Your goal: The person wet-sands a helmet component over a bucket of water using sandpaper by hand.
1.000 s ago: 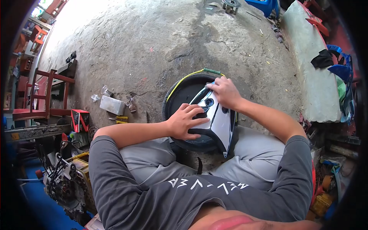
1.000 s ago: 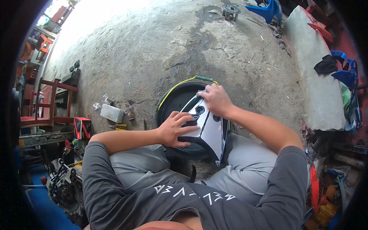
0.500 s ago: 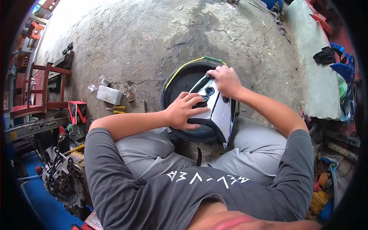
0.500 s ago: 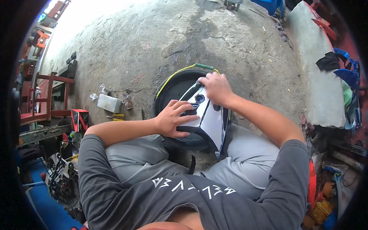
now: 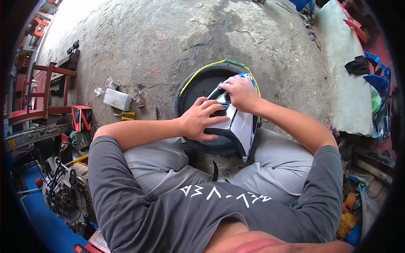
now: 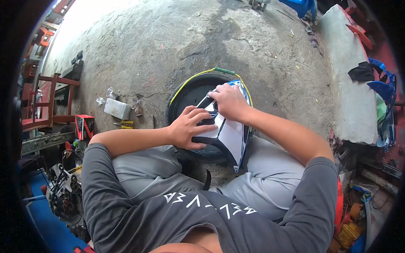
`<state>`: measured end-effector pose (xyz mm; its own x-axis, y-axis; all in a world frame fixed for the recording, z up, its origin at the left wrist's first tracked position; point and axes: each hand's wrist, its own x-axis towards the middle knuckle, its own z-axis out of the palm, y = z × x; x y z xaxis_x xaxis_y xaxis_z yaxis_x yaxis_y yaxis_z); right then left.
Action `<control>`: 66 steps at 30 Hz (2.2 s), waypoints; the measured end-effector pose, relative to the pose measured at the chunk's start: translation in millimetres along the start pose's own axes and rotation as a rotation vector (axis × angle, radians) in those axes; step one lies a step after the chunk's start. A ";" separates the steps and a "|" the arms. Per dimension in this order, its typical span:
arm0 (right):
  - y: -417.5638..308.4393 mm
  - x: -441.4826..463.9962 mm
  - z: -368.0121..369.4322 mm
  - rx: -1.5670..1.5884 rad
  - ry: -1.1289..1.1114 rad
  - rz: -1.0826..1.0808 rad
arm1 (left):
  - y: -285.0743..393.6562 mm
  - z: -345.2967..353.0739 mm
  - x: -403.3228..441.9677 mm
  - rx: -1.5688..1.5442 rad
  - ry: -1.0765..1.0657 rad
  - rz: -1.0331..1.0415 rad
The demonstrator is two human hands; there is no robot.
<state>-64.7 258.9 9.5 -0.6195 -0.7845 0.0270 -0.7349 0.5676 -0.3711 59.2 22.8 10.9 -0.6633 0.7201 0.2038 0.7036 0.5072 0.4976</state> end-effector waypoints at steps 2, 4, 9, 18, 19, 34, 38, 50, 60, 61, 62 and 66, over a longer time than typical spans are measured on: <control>8.1 2.7 -3.9 -0.068 -0.026 0.028 | -0.9 2.1 0.8 -0.019 0.006 0.005; 23.8 8.0 -10.2 -0.093 -0.032 0.117 | -1.6 2.6 -1.2 -0.035 0.014 0.004; 6.2 3.9 2.2 -0.050 0.017 0.018 | -3.5 2.8 1.5 -0.079 0.031 0.019; 17.4 4.9 -2.5 -0.093 0.000 0.060 | -3.6 2.9 0.8 -0.066 0.036 0.025; 4.4 3.2 2.3 -0.051 0.020 -0.011 | -2.7 2.6 1.5 -0.062 0.034 0.025; 21.2 8.0 -7.8 -0.081 -0.034 -0.042 | -3.4 3.4 0.5 -0.045 0.038 0.034; 28.5 5.4 -2.8 -0.094 0.033 0.052 | -2.9 3.2 0.5 -0.050 0.041 0.026; 15.0 2.0 6.7 -0.035 0.039 -0.055 | -4.5 4.1 2.7 -0.055 0.052 0.033; 11.6 -2.3 3.9 -0.156 0.031 0.047 | -2.9 3.4 1.4 -0.053 0.040 0.033; 1.5 -5.3 8.9 -0.168 0.089 -0.052 | -2.9 3.7 1.4 -0.055 0.041 0.039; -0.6 -4.3 9.0 -0.150 0.087 -0.077 | -4.8 3.5 1.2 -0.055 0.042 0.042; 18.5 0.5 -5.3 -0.145 0.055 0.048 | -4.4 4.0 -0.2 -0.077 0.055 0.037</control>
<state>-80.0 270.4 7.6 -0.6664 -0.7427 0.0650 -0.7335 0.6375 -0.2357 57.2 22.4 5.2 -0.6519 0.7094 0.2679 0.7074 0.4417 0.5518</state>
